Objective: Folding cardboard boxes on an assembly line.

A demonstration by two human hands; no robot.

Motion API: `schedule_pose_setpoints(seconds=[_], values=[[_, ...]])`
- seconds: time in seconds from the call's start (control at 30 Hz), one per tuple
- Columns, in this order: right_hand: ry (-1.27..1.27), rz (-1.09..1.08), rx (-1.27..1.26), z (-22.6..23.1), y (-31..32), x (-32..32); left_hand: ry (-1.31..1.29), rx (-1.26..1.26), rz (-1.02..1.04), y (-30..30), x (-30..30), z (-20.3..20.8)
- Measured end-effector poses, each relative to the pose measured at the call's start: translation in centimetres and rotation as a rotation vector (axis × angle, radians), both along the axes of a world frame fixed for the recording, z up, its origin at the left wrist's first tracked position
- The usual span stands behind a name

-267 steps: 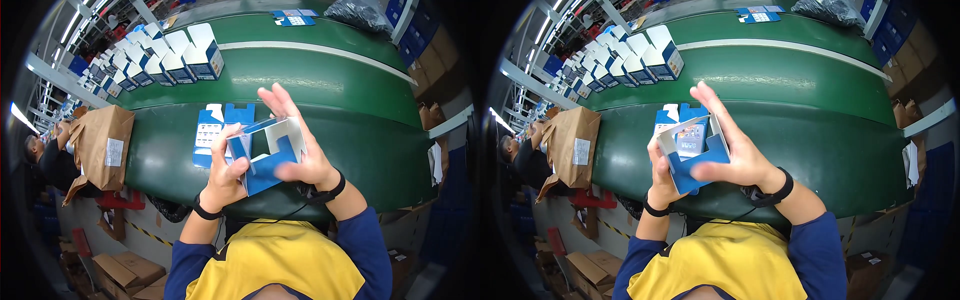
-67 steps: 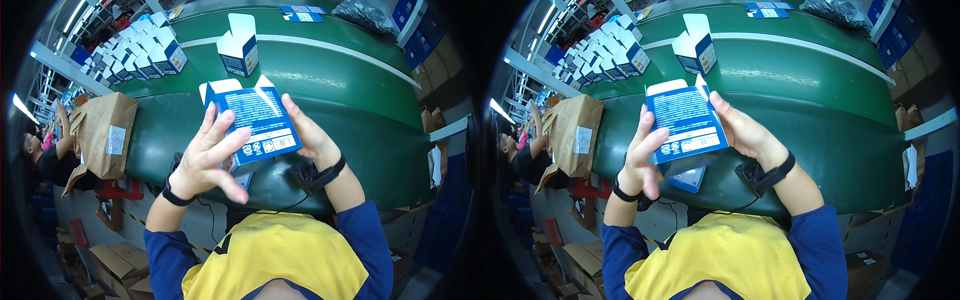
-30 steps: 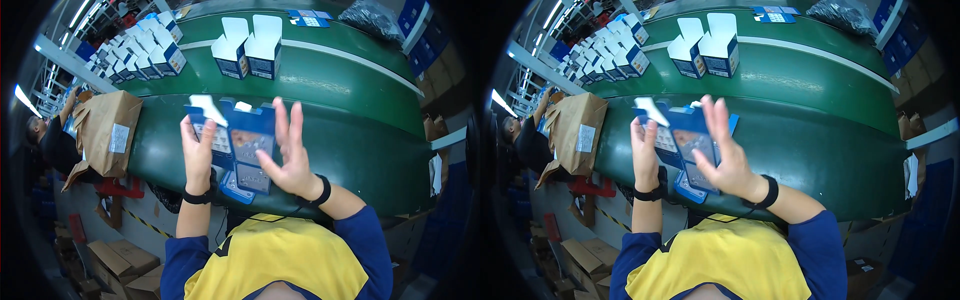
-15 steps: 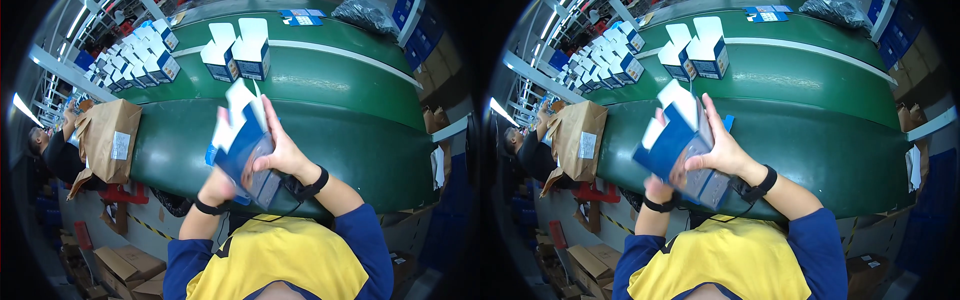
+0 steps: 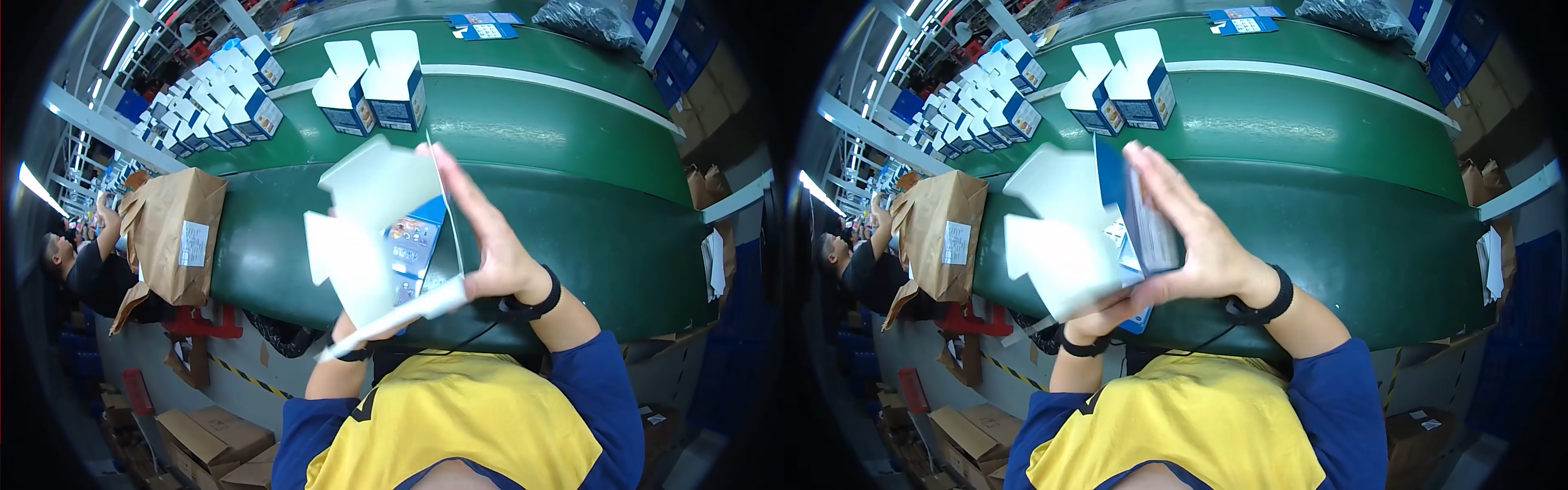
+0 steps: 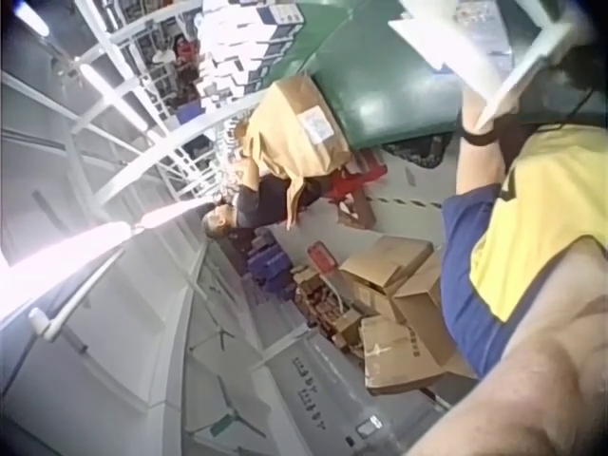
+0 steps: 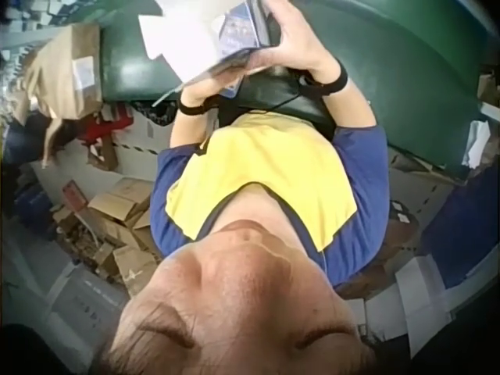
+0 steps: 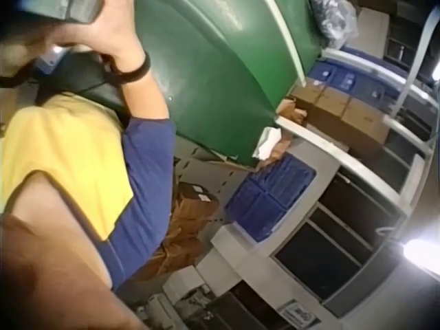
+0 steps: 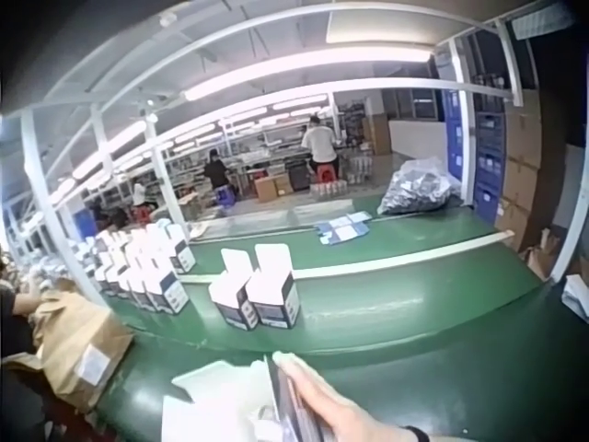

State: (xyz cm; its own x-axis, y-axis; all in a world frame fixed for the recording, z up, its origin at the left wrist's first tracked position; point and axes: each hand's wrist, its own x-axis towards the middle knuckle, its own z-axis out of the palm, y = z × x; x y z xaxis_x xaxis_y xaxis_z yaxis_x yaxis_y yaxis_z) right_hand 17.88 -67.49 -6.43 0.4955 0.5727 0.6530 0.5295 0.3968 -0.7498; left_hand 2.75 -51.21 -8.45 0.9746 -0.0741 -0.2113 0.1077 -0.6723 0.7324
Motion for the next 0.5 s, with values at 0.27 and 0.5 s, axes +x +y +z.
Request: schedule_pose_setpoints(seconds=[0.27, 0.5], values=[[0.212, 0.322, -0.014, 2.0, -1.6, -1.1, -0.924, -0.083, 0.071, 0.9, 3.3, 1.5], [0.379, 0.148, -0.085, 2.4, -2.1, -1.2, -0.948, 0.104, -0.058, -0.2, 3.4, 2.1]])
